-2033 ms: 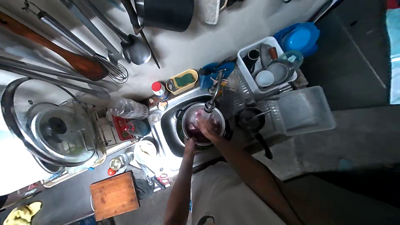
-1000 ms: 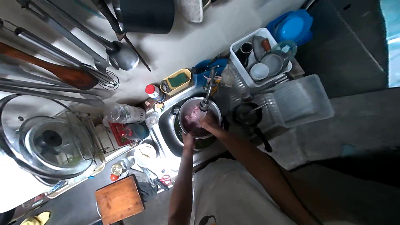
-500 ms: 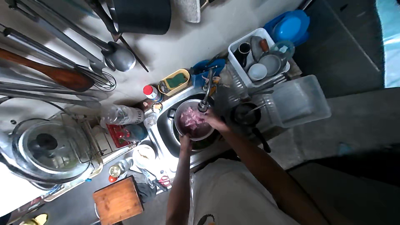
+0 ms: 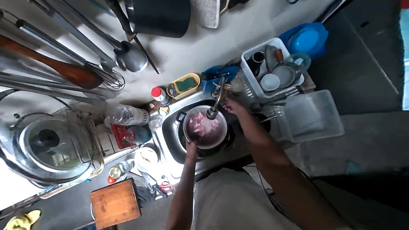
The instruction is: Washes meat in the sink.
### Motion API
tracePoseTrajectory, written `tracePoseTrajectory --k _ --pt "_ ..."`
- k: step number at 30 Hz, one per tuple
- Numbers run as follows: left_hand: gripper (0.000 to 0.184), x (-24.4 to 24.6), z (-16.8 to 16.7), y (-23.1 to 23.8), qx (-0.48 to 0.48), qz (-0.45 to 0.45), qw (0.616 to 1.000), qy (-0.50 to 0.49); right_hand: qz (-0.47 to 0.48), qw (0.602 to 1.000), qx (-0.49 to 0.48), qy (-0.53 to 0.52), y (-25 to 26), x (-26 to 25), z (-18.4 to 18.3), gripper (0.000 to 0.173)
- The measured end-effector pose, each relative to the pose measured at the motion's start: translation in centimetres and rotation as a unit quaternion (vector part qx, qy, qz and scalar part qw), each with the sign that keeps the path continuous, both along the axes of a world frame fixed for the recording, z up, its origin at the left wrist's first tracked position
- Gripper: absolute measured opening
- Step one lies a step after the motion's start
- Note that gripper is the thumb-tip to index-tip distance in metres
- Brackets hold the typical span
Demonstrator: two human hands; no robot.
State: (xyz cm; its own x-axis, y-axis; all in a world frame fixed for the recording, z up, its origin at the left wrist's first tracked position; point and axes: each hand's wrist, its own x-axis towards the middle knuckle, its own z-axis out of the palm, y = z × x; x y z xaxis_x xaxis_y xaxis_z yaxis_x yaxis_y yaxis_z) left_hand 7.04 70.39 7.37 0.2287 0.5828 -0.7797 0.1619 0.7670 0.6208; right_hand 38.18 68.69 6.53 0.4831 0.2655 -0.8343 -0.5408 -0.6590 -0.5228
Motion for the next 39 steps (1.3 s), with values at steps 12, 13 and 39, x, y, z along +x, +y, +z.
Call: tracePoseTrajectory --k 12,13,39 --pt "0.072 -4.1 0.7 -1.9 -0.01 0.027 1.0 -0.008 0.029 0.974 0.088 -0.208 -1.2 -5.8 4.2 0.038" --pt "0.072 -4.5 0.7 -2.1 -0.008 0.03 0.999 -0.011 0.096 0.95 0.05 -0.294 -3.0 -8.9 5.5 0.038" --pt "0.064 -16.7 3.4 -7.3 0.041 0.048 0.998 -0.007 0.728 0.56 0.17 -0.356 -5.8 -27.0 2.0 0.043"
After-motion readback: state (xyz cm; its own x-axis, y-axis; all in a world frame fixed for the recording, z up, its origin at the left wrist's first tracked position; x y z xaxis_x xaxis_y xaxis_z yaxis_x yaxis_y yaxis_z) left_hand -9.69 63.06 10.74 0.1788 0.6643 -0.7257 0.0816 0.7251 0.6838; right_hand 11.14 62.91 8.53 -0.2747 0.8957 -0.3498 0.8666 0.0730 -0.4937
